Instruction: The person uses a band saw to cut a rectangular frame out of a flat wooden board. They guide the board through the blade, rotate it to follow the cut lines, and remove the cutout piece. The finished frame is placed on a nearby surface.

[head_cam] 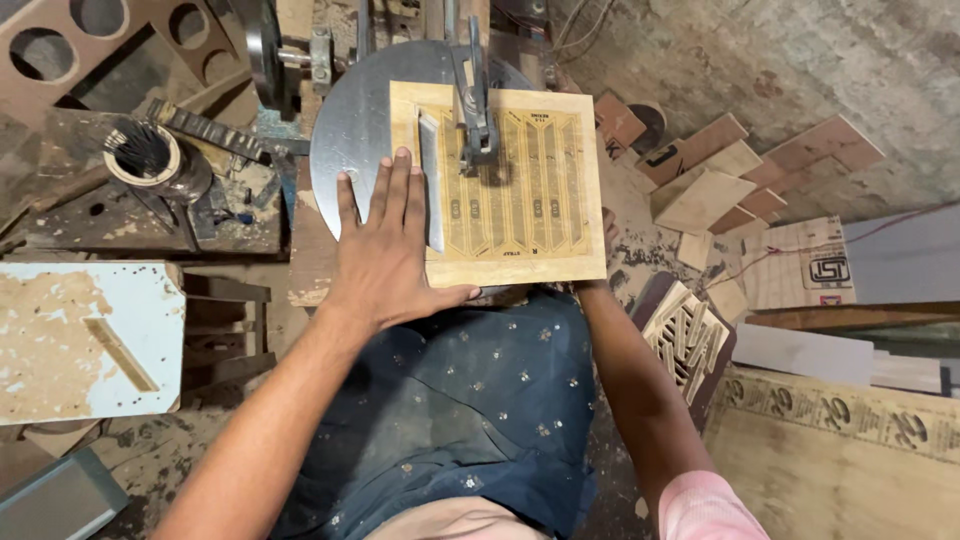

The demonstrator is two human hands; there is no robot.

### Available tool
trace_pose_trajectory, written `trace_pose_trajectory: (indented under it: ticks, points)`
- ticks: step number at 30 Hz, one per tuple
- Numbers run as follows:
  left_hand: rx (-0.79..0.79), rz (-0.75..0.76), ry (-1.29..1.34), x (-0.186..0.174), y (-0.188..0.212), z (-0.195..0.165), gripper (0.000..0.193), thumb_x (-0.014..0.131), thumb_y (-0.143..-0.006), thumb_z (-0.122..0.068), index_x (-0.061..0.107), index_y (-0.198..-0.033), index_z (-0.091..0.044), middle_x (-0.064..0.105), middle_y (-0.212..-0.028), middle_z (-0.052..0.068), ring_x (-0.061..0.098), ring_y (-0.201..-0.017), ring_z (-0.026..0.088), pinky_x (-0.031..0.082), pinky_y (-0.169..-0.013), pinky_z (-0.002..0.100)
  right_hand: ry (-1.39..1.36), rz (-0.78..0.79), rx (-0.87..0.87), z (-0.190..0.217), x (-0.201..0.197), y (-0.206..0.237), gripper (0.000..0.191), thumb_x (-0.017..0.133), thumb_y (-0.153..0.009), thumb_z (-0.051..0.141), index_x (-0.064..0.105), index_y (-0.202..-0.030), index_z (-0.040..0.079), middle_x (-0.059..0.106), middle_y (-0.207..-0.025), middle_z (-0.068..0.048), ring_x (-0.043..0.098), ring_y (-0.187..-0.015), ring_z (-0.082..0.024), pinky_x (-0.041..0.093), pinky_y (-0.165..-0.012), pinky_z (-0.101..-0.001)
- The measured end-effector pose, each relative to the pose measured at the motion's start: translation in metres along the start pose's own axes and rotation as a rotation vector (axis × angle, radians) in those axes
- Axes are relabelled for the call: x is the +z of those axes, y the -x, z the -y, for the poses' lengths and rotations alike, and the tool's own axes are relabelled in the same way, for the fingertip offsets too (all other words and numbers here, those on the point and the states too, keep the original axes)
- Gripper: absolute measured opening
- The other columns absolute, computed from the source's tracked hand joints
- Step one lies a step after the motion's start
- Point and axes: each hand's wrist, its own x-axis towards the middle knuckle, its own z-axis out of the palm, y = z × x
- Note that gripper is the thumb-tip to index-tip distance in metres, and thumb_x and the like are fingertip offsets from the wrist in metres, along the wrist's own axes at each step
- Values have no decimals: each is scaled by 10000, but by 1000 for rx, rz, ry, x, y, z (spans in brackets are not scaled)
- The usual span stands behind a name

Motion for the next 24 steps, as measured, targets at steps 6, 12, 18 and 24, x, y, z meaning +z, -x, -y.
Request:
trace_pose_trajectory:
  ticks: [6, 12, 18, 24]
  points:
    - [0, 12, -16, -4, 1, -3, 1395, 650, -626, -849, 278, -1511, 164, 202, -1620, 345, 175, -1530, 447, 0, -1178, 690, -408, 63, 280, -15, -16, -17, 692, 651, -933, 491, 498, -1486, 105, 537, -1281, -197, 519, -1141, -334, 492, -945, -449]
    - [2, 25, 13, -1, -8, 6, 1399, 658, -615, -838, 273, -1510, 166, 203, -1623, 341, 172, -1538, 421, 0, -1191, 670, -1407, 182, 308, 10, -115, -16, 772, 564, -1062, 531, 317, -1644, 88, 512, -1418, -265, 552, -1284, -328, 531, -1042, -436]
    - [46, 13, 92, -7, -3, 9, 1351, 640, -718, -819, 256, -1558, 167, 202, -1667, 334, 169, -1580, 403, 6, -1221, 662, -1046, 112, 131, 35, -117, 10, 659, 516, -1079, 508, 350, -1583, 117, 525, -1552, -240, 538, -1418, -382, 432, -1182, -490]
    - [142, -43, -82, -20, -18, 7, 1393, 635, -620, -841, 245, -1539, 130, 206, -1626, 300, 177, -1538, 397, 30, -1177, 674, -560, -19, 234, -4, -39, -22, 573, 474, -1056, 376, 441, -1556, 98, 434, -1590, -231, 378, -1465, -430, 326, -1180, -582]
